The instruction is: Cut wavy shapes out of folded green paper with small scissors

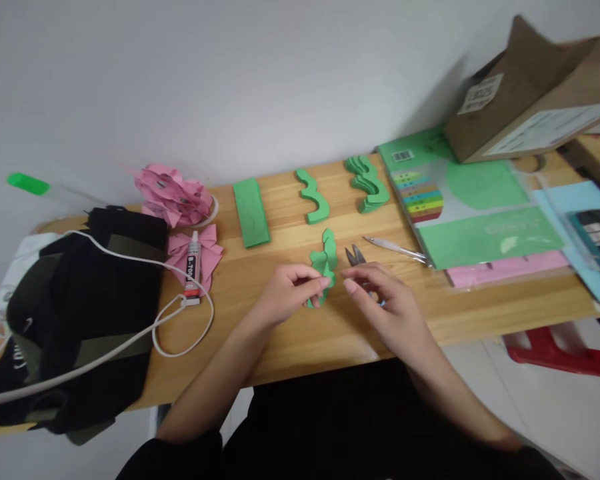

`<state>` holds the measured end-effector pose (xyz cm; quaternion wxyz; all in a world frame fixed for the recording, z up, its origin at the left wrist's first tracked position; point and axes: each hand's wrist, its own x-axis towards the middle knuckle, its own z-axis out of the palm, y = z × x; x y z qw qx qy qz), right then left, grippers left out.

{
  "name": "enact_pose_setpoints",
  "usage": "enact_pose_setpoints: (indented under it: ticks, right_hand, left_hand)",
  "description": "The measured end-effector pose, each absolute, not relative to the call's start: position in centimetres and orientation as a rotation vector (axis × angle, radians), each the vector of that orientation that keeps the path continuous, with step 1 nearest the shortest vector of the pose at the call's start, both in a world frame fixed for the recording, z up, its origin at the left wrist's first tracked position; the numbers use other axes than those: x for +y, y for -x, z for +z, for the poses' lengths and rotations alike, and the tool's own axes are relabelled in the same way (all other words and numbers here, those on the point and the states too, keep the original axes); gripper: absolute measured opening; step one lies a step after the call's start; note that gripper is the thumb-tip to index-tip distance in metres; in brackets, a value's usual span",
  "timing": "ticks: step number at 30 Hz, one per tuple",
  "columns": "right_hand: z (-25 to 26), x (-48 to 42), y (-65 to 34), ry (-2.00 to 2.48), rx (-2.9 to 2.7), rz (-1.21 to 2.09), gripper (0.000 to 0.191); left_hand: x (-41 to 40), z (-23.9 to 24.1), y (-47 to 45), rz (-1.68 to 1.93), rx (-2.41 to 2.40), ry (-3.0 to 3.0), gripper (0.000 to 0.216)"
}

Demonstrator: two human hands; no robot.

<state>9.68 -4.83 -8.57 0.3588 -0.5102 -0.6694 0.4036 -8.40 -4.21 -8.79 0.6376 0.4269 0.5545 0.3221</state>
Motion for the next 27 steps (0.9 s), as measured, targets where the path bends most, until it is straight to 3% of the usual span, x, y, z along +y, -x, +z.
enact_pose_setpoints:
  ticks: [2,5,9,12,15,21,27]
  right_hand:
    - [-8.5,-4.7,-9.4,1.29,-1.557,1.243,0.014]
    - [-8.8,-4.6,-9.9,1.312,-1.445,1.27,0.015]
    - [-9.1,-4.4,-13.4,1.411,-1.265,1.134,0.019]
    - [-9.1,-4.6,-17.7,1.538,-1.035,0.918,0.018]
    - [-9.0,-5.4,-21.7,1.629,-0.84,0.715,0.02]
    - [-9.2,-7.5,-25.0,1.688,-0.73,0.576,0.025]
    - [-10.1,-5.2,-24.5,1.788,-0.979,0.673,0.031]
  left_hand:
    - [-4.2,-8.6,7.9,0.711,1.227,-1.03,0.024]
    - [-3.7,-8.3,7.1,0.667,1.2,-1.117,0.026]
    - [-2.4,-8.3,3.8,0.592,1.163,-1.38,0.022]
    - [-1.3,-8.9,-0.4,0.612,1.23,-1.909,0.016]
    - [-0.7,-10.0,-4.3,0.406,1.087,-2.397,0.024]
    - [1.0,-11.0,-7.2,0.49,1.072,-2.442,0.019]
    - [6.9,-7.3,-8.1,0.851,1.23,-2.209,0.021]
